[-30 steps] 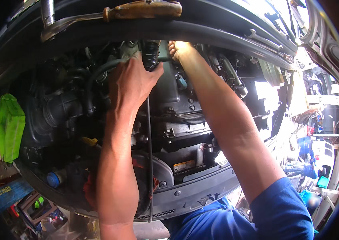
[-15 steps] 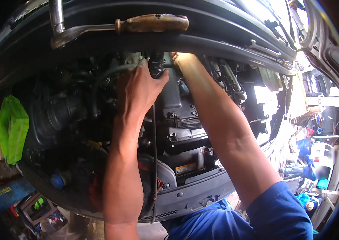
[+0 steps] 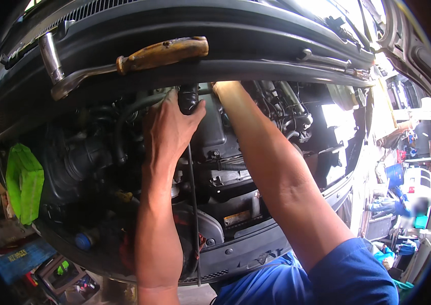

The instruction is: The recorder is inspecting and repairing vehicle engine components, handling fuel injectors or spark plugs using tools.

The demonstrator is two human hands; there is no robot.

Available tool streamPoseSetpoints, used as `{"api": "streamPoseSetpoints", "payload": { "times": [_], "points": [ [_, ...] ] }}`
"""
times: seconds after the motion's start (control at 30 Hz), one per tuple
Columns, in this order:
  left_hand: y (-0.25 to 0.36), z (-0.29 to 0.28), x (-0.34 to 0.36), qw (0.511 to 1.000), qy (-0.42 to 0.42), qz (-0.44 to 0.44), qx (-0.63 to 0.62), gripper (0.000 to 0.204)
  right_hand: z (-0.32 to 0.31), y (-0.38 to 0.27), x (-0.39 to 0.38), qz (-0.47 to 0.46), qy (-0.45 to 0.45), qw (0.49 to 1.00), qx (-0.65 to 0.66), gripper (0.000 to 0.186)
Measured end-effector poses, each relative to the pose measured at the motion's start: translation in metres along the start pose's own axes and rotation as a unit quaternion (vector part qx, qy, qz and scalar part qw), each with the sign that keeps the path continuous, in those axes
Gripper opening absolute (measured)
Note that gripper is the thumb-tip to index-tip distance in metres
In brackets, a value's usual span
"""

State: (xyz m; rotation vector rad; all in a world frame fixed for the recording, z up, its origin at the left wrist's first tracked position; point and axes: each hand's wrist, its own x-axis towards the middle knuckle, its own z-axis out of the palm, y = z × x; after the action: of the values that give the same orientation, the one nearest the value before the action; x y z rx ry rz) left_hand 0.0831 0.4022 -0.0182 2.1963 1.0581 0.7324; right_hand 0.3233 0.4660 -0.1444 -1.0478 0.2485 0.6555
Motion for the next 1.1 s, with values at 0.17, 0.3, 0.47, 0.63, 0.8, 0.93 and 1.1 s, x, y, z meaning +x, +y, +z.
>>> {"api": "streamPoseSetpoints", "payload": {
  "times": [0.17, 0.3, 0.47, 0.63, 0.8, 0.93, 1.1],
  "points": [
    [0.0, 0.0, 0.0, 1.0, -0.019, -0.01, -0.011, 0.043, -0.001, 0.002, -0.005, -0.002, 0.004, 1.0, 0.011, 0.033],
    [0.002, 0.002, 0.0, 0.998, -0.045, -0.037, -0.036, 0.046, -0.001, 0.002, -0.008, -0.003, 0.012, 1.0, 0.024, 0.033],
    [0.002, 0.007, 0.001, 1.0, -0.016, 0.001, -0.024, 0.044, -0.007, 0.007, -0.001, -0.005, 0.017, 0.999, 0.046, 0.032],
    [0.0, 0.005, 0.0, 0.999, -0.023, -0.02, 0.011, 0.042, -0.018, 0.017, 0.013, 0.004, 0.019, 1.0, -0.016, 0.031],
    [-0.001, 0.005, -0.001, 1.0, -0.001, -0.002, 0.021, 0.043, -0.011, 0.021, 0.004, -0.074, 0.021, 0.994, 0.077, 0.035],
    [0.0, 0.005, -0.001, 0.999, -0.005, -0.003, 0.036, 0.044, -0.011, 0.012, -0.005, -0.045, 0.017, 0.998, 0.038, 0.035],
    [0.003, 0.004, 0.0, 0.999, -0.025, -0.025, -0.01, 0.043, -0.012, 0.01, -0.006, -0.054, 0.016, 0.998, -0.011, 0.036]
  ]
}}
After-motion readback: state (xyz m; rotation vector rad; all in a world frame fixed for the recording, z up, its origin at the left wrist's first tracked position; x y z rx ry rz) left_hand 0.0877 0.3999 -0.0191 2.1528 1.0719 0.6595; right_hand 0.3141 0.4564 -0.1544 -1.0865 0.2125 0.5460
